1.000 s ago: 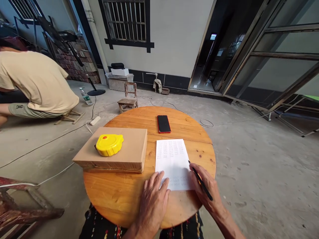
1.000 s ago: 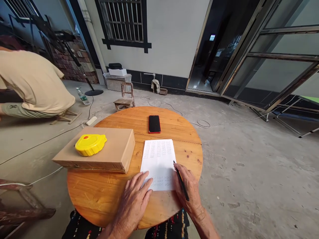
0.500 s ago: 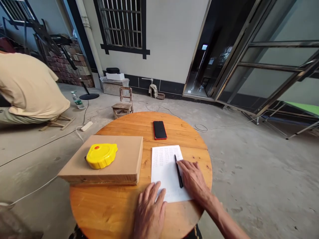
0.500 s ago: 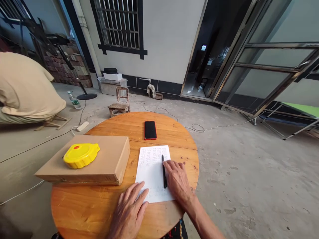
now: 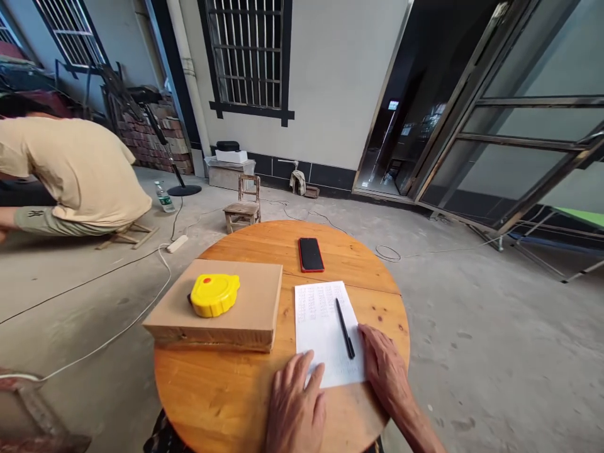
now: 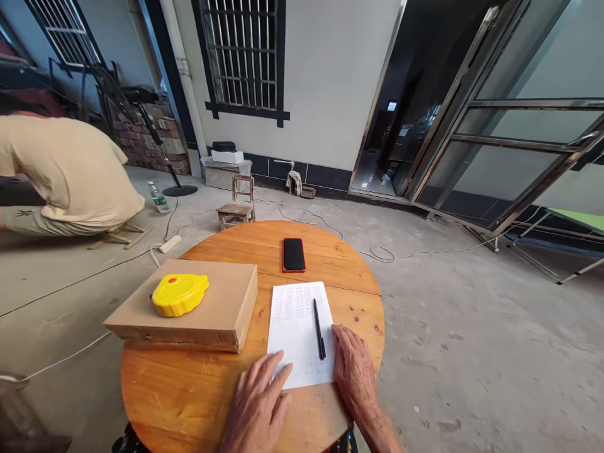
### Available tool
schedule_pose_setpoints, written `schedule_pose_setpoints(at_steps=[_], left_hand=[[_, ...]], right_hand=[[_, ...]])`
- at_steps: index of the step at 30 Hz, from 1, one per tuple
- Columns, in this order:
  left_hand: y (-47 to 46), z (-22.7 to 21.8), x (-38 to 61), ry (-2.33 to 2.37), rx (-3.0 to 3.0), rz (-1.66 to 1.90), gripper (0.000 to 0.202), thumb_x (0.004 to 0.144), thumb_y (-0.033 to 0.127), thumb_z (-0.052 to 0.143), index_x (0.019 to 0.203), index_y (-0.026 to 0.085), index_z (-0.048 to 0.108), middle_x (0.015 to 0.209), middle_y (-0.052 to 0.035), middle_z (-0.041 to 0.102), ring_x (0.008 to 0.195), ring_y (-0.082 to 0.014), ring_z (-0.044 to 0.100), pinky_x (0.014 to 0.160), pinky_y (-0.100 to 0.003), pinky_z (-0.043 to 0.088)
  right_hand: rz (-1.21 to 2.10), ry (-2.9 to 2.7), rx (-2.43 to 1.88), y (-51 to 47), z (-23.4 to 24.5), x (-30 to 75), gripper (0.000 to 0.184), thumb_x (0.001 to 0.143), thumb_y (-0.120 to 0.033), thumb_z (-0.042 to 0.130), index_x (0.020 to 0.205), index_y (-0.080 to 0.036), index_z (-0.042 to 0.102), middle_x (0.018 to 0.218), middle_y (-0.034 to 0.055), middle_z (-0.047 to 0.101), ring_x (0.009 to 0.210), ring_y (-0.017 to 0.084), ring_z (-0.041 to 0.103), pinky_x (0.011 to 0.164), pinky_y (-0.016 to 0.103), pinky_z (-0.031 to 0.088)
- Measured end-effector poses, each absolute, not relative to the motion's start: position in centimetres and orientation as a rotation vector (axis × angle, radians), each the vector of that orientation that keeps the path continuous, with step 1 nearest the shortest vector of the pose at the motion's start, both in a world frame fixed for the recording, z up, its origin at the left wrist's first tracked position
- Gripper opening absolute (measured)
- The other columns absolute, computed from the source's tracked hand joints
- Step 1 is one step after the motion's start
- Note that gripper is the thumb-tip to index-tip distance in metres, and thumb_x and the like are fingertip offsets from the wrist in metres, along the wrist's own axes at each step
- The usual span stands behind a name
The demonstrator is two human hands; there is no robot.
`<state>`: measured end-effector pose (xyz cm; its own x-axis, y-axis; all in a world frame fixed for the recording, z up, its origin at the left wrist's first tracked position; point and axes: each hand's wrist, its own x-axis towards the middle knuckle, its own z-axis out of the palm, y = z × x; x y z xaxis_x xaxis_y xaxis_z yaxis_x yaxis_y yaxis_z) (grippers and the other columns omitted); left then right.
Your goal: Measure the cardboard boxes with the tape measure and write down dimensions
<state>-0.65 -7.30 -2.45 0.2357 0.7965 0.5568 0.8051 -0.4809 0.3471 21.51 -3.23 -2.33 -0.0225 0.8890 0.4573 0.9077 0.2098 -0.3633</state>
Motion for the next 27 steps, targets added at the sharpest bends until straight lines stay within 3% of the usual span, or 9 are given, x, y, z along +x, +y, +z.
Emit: schedule_pose_setpoints(at_steps=[4, 9, 12, 15, 16, 18, 20, 23, 27], left_hand=[[-8.3, -3.0, -4.4, -1.281, -2.424, -1.257, 0.036, 0.083, 0.018, 0.054, 0.117, 0.025, 0.063, 0.117, -0.0076, 0.069, 0.101, -0.0226, 0.067, 0.081, -0.033, 0.055], [-9.1, 0.0, -12.6, -1.58, -2.171, -1.34, 0.037, 0.089, 0.019, 0.053, 0.125, 0.026, 0.059, 0.121, -0.0077, 0.064, 0.11, -0.0222, 0.062, 0.093, -0.032, 0.051], [-8.0, 3.0, -17.7, -1.825, -1.86, -1.452, 0.036, 0.092, 0.025, 0.052, 0.129, 0.025, 0.056, 0.127, -0.0082, 0.059, 0.115, -0.0235, 0.057, 0.1, -0.037, 0.046], [-5.7, 5.3, -21.3, -1.959, -1.635, -1.647, 0.036, 0.092, 0.036, 0.053, 0.126, 0.024, 0.059, 0.127, -0.0076, 0.057, 0.117, -0.0243, 0.056, 0.105, -0.04, 0.042], [-4.8, 5.8, -22.0, -1.989, -1.603, -1.728, 0.038, 0.091, 0.039, 0.054, 0.125, 0.023, 0.059, 0.128, -0.0077, 0.057, 0.117, -0.0248, 0.056, 0.105, -0.041, 0.042], [-2.8, 6.2, -22.8, -2.101, -1.577, -1.939, 0.045, 0.088, 0.045, 0.057, 0.127, 0.022, 0.058, 0.134, -0.0088, 0.055, 0.121, -0.0264, 0.054, 0.105, -0.042, 0.042], [-0.9, 6.1, -23.0, -2.269, -1.564, -2.159, 0.055, 0.084, 0.048, 0.061, 0.131, 0.02, 0.056, 0.139, -0.0115, 0.053, 0.125, -0.0286, 0.051, 0.106, -0.044, 0.04], [0.8, 5.4, -22.7, -2.398, -1.614, -2.348, 0.061, 0.084, 0.05, 0.061, 0.134, 0.017, 0.054, 0.136, -0.0144, 0.057, 0.122, -0.0291, 0.056, 0.103, -0.043, 0.044], [0.9, 4.7, -22.2, -2.394, -1.706, -2.522, 0.058, 0.086, 0.053, 0.058, 0.131, 0.016, 0.057, 0.125, -0.0126, 0.066, 0.113, -0.0284, 0.063, 0.095, -0.038, 0.05]], right_hand=[[-0.062, -1.89, -1.634, -3.5, -2.4, 21.9, 0.031, 0.096, -0.022, 0.037, 0.112, -0.016, 0.063, 0.112, 0.0129, 0.072, 0.104, 0.027, 0.067, 0.09, 0.049, 0.054], [-0.134, -1.818, -1.551, -3.2, -1.9, 22.3, 0.029, 0.092, -0.032, 0.044, 0.105, -0.021, 0.066, 0.113, 0.0128, 0.072, 0.107, 0.034, 0.066, 0.083, 0.056, 0.054], [-0.052, -1.728, -1.539, -2.6, 0.8, 20.3, 0.03, 0.091, -0.039, 0.047, 0.107, -0.024, 0.067, 0.12, 0.0128, 0.068, 0.114, 0.036, 0.062, 0.059, 0.042, 0.058], [0.134, -1.719, -1.499, -1.8, 5.4, 15.4, 0.031, 0.091, -0.043, 0.05, 0.113, -0.027, 0.064, 0.131, 0.011, 0.062, 0.115, 0.033, 0.061, 0.04, 0.028, 0.05], [0.179, -1.786, -1.442, -1.3, 7.0, 13.2, 0.031, 0.091, -0.043, 0.051, 0.115, -0.028, 0.062, 0.133, 0.0108, 0.06, 0.117, 0.032, 0.06, 0.047, 0.03, 0.055], [0.2, -1.958, -1.276, 0.0, 9.7, 8.3, 0.034, 0.091, -0.041, 0.054, 0.122, -0.028, 0.059, 0.138, 0.0107, 0.056, 0.123, 0.031, 0.056, 0.08, 0.042, 0.059], [0.209, -2.13, -1.129, 1.8, 11.4, 3.5, 0.051, 0.089, -0.042, 0.058, 0.136, -0.025, 0.05, 0.144, 0.0135, 0.05, 0.13, 0.032, 0.05, 0.101, 0.052, 0.047], [0.249, -2.36, -1.117, 4.2, 12.2, -2.0, 0.072, 0.079, -0.046, 0.068, 0.141, -0.016, 0.046, 0.14, 0.0204, 0.053, 0.128, 0.039, 0.05, 0.103, 0.059, 0.042], [0.519, -2.251, -1.184, 4.6, 11.4, -2.5, 0.066, 0.075, -0.047, 0.072, 0.132, -0.016, 0.056, 0.126, 0.0165, 0.065, 0.113, 0.037, 0.06, 0.097, 0.054, 0.046]])
